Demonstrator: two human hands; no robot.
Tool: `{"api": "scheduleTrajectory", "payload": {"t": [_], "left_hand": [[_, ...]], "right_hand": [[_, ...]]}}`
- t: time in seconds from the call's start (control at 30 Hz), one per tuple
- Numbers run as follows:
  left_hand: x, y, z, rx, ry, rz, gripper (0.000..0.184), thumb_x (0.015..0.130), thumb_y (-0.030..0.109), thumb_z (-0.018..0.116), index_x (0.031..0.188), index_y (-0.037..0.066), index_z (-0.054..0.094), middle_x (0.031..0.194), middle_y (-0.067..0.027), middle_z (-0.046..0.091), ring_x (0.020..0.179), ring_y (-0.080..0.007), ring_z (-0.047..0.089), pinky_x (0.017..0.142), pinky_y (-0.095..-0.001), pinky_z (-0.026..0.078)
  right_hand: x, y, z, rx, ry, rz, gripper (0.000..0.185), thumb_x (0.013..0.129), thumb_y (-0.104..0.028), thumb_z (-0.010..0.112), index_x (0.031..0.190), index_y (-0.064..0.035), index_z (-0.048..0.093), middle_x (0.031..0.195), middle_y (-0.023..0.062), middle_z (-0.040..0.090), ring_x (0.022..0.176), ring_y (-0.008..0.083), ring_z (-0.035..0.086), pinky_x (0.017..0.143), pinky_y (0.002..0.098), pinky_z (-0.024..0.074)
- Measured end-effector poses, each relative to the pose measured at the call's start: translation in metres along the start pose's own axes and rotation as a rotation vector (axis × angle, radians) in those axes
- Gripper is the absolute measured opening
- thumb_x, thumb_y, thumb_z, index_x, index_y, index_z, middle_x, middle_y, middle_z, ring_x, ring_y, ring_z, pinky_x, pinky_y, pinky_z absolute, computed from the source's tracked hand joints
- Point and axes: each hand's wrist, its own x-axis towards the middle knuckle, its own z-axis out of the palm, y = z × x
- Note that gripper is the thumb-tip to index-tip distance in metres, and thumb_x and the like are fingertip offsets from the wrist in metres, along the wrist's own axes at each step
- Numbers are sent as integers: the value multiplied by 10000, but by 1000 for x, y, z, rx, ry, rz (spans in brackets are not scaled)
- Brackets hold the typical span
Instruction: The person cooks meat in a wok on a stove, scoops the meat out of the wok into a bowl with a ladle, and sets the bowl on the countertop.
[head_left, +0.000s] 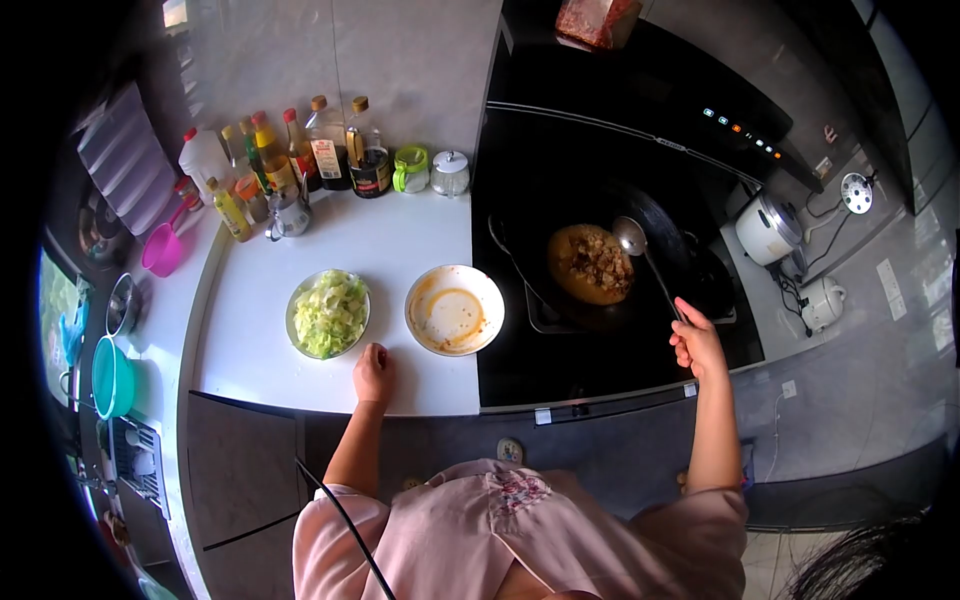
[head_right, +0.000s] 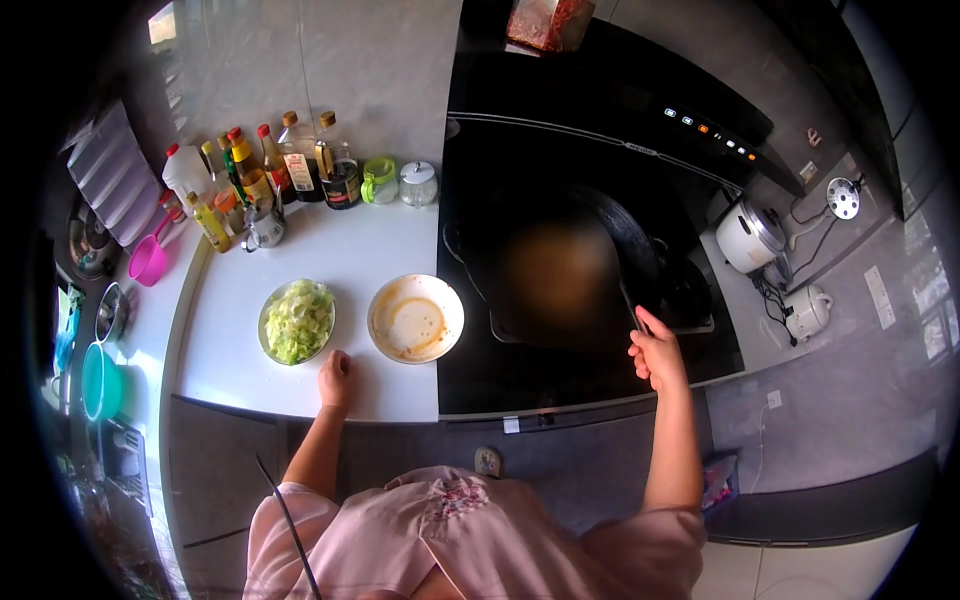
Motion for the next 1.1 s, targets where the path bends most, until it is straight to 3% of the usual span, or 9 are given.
{"api": "scheduleTrajectory", "payload": {"t": [0.2, 0.33, 0.87, 1.0, 1.07, 1.1], "left_hand": [[0, 1, -1, -3, 0, -1, 75, 733, 69, 582, 770, 56, 518, 685, -125, 558, 628, -305, 558, 577, -386, 452], [0, -2, 0, 14, -18, -26, 70, 732, 66, 580, 772, 59, 523, 676, -123, 559, 626, -304, 560, 577, -386, 453], [0, 2, 0, 7, 6, -6, 66, 730, 61, 571, 757, 60, 510, 651, -117, 537, 602, -296, 548, 559, -382, 443], [0, 3, -2, 2, -2, -13, 56, 735, 67, 562, 752, 62, 508, 649, -116, 533, 598, -298, 542, 558, -384, 439], [0, 2, -1, 6, 7, -7, 55, 736, 69, 561, 750, 62, 508, 648, -116, 531, 597, -299, 540, 557, -384, 438], [0, 2, 0, 4, 9, -1, 56, 736, 70, 561, 749, 62, 507, 648, -117, 530, 597, -299, 540, 557, -385, 437]], "right_hand": [[-1, -6, -8, 278, -276, 219, 532, 869, -75, 481, 1370, -181, 338, 668, 90, 514, 378, 95, 362, 357, 227, 269], [-27, -15, -8, 280, -304, 229, 552, 870, -72, 471, 1387, -169, 303, 675, 105, 517, 378, 89, 356, 355, 229, 270], [-76, -12, -14, -120, -279, 38, 528, 802, 9, 512, 1311, -115, 447, 620, 46, 517, 358, 49, 333, 325, 191, 254], [-63, -1, 5, -312, -160, -67, 506, 799, -1, 536, 1280, -156, 498, 657, -6, 506, 424, 23, 351, 361, 177, 285], [-44, 16, 10, -379, -132, -306, 503, 805, -10, 544, 1282, -162, 496, 663, -8, 508, 441, 22, 357, 370, 172, 290], [-44, 15, 9, -379, -131, -308, 503, 805, -10, 544, 1282, -162, 496, 663, -8, 508, 441, 22, 357, 370, 172, 290]]}}
